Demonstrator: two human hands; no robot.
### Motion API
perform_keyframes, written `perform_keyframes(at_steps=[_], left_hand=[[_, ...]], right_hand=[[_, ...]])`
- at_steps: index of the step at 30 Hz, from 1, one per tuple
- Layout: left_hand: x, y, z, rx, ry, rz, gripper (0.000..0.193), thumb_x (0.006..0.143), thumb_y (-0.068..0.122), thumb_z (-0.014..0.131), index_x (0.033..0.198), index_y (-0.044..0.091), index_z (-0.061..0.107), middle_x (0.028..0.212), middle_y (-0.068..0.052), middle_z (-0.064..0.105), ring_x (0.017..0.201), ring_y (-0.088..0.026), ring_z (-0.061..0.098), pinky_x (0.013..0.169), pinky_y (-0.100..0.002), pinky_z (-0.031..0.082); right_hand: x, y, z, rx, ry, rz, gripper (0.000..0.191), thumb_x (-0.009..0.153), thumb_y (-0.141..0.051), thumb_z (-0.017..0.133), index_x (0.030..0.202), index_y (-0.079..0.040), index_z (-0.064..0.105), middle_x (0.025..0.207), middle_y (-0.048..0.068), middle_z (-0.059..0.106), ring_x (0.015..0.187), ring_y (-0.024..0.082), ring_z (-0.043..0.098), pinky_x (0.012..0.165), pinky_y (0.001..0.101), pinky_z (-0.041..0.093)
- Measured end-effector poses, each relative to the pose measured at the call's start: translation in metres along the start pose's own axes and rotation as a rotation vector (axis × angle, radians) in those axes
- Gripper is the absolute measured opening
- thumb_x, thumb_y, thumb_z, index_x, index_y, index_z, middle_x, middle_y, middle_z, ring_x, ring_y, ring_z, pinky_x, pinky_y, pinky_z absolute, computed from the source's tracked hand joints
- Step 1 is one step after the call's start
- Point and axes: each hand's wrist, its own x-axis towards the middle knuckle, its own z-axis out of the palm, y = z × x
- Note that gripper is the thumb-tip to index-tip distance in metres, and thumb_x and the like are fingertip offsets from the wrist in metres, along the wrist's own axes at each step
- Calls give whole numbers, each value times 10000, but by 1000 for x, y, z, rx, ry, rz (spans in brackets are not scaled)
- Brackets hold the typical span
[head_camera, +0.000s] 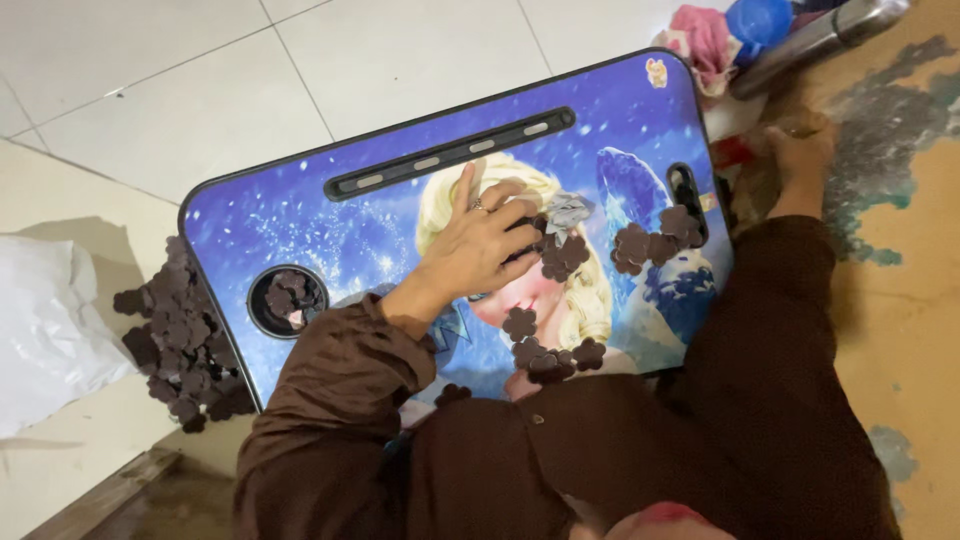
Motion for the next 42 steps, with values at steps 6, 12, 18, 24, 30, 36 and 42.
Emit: perform_keyframes(at_steps=[6,12,18,24,30,36,42], left_hand=[[42,-39,7,-23,-12,-22,199,880,332,748,958,152,713,1224,-31,619,1323,-301,490,1177,-749,122],[38,-57,27,-50,-8,-22,192,883,327,748,975,161,718,1231,-23,620,1325,-298,492,1189,-744,111],[0,-63,51,-59,5,-8,190,891,322,755,984,159,725,1237,-17,625,1328,-305,488,1194,-737,100],[-46,-49,60,-56,25,-9,186,886,324,750,994,174,731,1237,-4,626,1335,-300,493,1202,-733,102],[-69,-46,65,-57,15,-7,197,885,321,743,998,160,730,1243,-20,623,1330,-307,490,1191,-734,90],[-73,-47,74,-42,8,-9,183,898,324,736,986,164,728,1234,-8,624,1333,-315,486,1191,-735,83],[-75,-46,79,-46,25,0,186,902,319,734,992,156,730,1239,-14,627,1329,-302,495,1206,-724,83]], right_hand=[[58,1,30,-84,36,-105,829,737,-82,956,1409,-69,471,1293,94,634,1171,246,656,1020,372,572],[75,32,54,67,136,-367,584,931,-50,822,1417,-48,498,1243,92,695,1143,231,717,1042,419,615],[47,32,57,169,-177,-746,376,979,38,748,1321,-22,603,1154,80,576,1081,200,566,971,362,459],[-29,13,85,-132,-188,-923,401,926,-6,797,1287,-109,657,1274,112,624,1231,261,578,1036,385,493],[-57,37,87,-447,-188,-1064,510,768,1,792,1245,-174,744,1430,113,566,1382,327,501,1136,449,420],[-55,55,89,-616,-113,-1223,540,704,-51,821,1211,-236,840,1498,138,494,1473,340,413,1202,513,276],[-58,67,94,-639,-135,-1223,473,767,-49,796,1202,-233,807,1510,120,431,1471,329,362,1217,478,314]])
